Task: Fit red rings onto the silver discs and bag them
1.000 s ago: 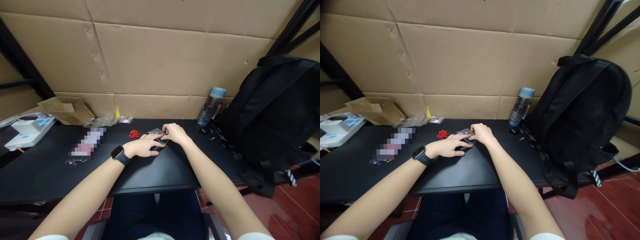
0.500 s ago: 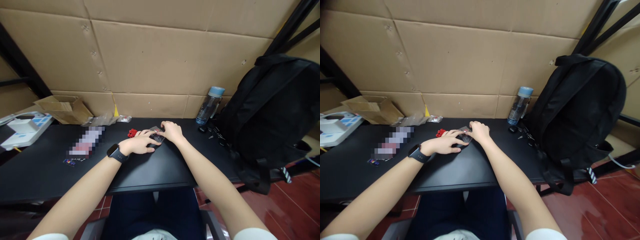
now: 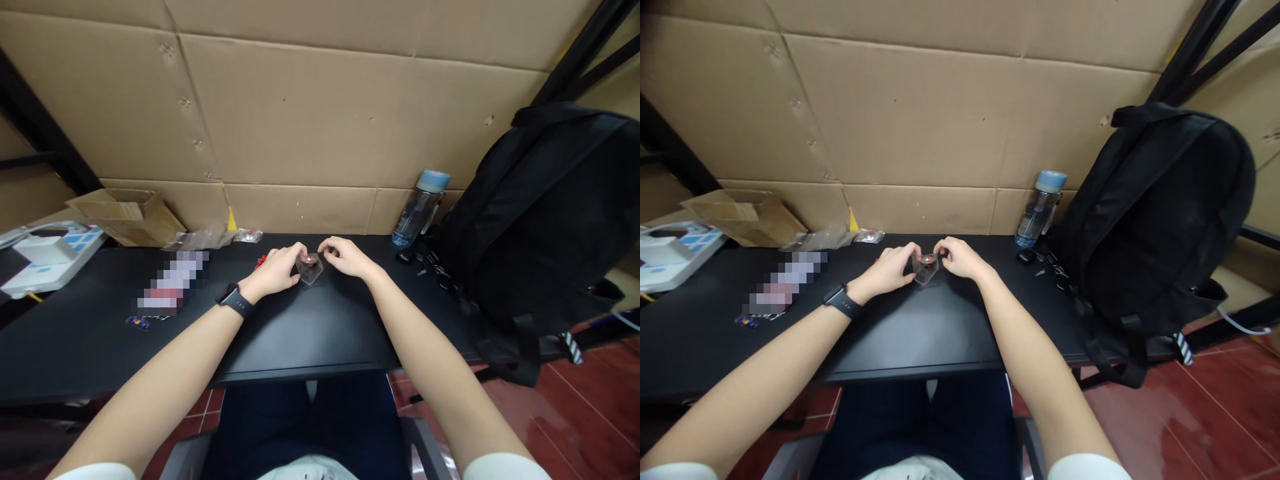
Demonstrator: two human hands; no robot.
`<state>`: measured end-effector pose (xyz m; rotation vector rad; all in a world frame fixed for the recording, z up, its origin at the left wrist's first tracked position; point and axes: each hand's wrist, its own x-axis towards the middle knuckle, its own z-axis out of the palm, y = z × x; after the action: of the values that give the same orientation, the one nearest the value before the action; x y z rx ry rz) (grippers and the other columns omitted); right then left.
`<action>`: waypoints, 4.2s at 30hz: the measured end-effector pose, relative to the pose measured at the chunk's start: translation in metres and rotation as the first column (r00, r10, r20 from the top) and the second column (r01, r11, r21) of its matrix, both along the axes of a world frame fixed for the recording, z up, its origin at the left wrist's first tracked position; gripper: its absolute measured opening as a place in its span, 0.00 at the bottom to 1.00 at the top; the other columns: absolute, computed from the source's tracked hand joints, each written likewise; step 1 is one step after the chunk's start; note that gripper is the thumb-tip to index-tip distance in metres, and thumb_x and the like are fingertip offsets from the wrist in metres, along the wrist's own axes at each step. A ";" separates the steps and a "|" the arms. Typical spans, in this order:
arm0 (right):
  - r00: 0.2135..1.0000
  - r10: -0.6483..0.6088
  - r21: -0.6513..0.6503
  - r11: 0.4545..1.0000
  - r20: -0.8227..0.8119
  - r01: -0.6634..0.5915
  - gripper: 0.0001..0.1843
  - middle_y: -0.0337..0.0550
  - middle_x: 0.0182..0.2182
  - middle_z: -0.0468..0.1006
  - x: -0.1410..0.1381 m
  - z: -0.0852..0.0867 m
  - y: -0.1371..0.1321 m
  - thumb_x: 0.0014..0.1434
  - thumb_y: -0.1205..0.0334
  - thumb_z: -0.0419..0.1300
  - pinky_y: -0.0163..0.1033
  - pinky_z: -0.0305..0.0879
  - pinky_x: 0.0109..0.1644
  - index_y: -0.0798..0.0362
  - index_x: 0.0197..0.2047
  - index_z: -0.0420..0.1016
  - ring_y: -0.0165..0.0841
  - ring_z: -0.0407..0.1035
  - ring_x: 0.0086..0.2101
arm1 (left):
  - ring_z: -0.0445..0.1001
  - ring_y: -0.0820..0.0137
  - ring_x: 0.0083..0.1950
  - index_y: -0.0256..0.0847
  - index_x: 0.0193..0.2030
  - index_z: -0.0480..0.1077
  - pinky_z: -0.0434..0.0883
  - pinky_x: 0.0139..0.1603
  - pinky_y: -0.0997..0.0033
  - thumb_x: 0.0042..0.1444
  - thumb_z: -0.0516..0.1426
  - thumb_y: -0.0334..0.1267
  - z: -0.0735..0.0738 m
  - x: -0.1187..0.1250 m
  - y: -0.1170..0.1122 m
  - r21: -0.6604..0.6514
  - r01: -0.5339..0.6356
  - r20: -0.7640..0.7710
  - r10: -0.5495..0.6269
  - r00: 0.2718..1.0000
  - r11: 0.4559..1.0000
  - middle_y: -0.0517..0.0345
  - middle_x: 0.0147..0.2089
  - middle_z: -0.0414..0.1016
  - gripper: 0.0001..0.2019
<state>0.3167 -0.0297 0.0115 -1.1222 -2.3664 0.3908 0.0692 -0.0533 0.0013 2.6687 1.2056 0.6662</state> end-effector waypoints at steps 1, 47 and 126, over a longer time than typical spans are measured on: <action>1.000 0.010 -0.007 1.000 -0.001 -0.010 0.12 0.41 0.40 0.74 0.000 -0.003 0.002 0.59 0.71 0.59 0.32 0.62 0.39 0.53 0.46 0.77 0.25 0.67 0.30 | 0.74 0.58 0.53 0.46 0.53 0.64 0.64 0.55 0.59 0.53 0.61 0.31 -0.002 0.002 0.001 0.019 -0.035 0.002 0.035 0.999 0.999 0.55 0.52 0.76 0.21; 0.988 -0.072 0.096 0.994 0.138 0.059 0.25 0.44 0.49 0.80 -0.013 -0.021 0.006 0.52 0.69 0.68 0.41 0.64 0.57 0.48 0.55 0.79 0.39 0.71 0.50 | 0.63 0.51 0.60 0.50 0.53 0.78 0.57 0.54 0.50 0.55 0.57 0.39 -0.017 0.014 -0.001 0.075 -0.244 -0.141 0.252 0.957 0.967 0.51 0.56 0.75 0.18; 0.922 -0.327 0.033 0.944 0.208 0.327 0.21 0.50 0.52 0.75 -0.020 -0.002 0.065 0.55 0.63 0.65 0.49 0.65 0.58 0.48 0.54 0.77 0.44 0.71 0.53 | 0.69 0.55 0.54 0.54 0.32 0.82 0.62 0.53 0.58 0.43 0.70 0.34 0.014 -0.081 0.033 -0.113 -0.170 -0.249 0.138 0.959 0.979 0.58 0.44 0.75 0.10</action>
<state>0.2964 0.0350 0.0093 -1.5985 -2.2908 0.1617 -0.0115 -0.0205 0.0154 2.6196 1.4745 0.2722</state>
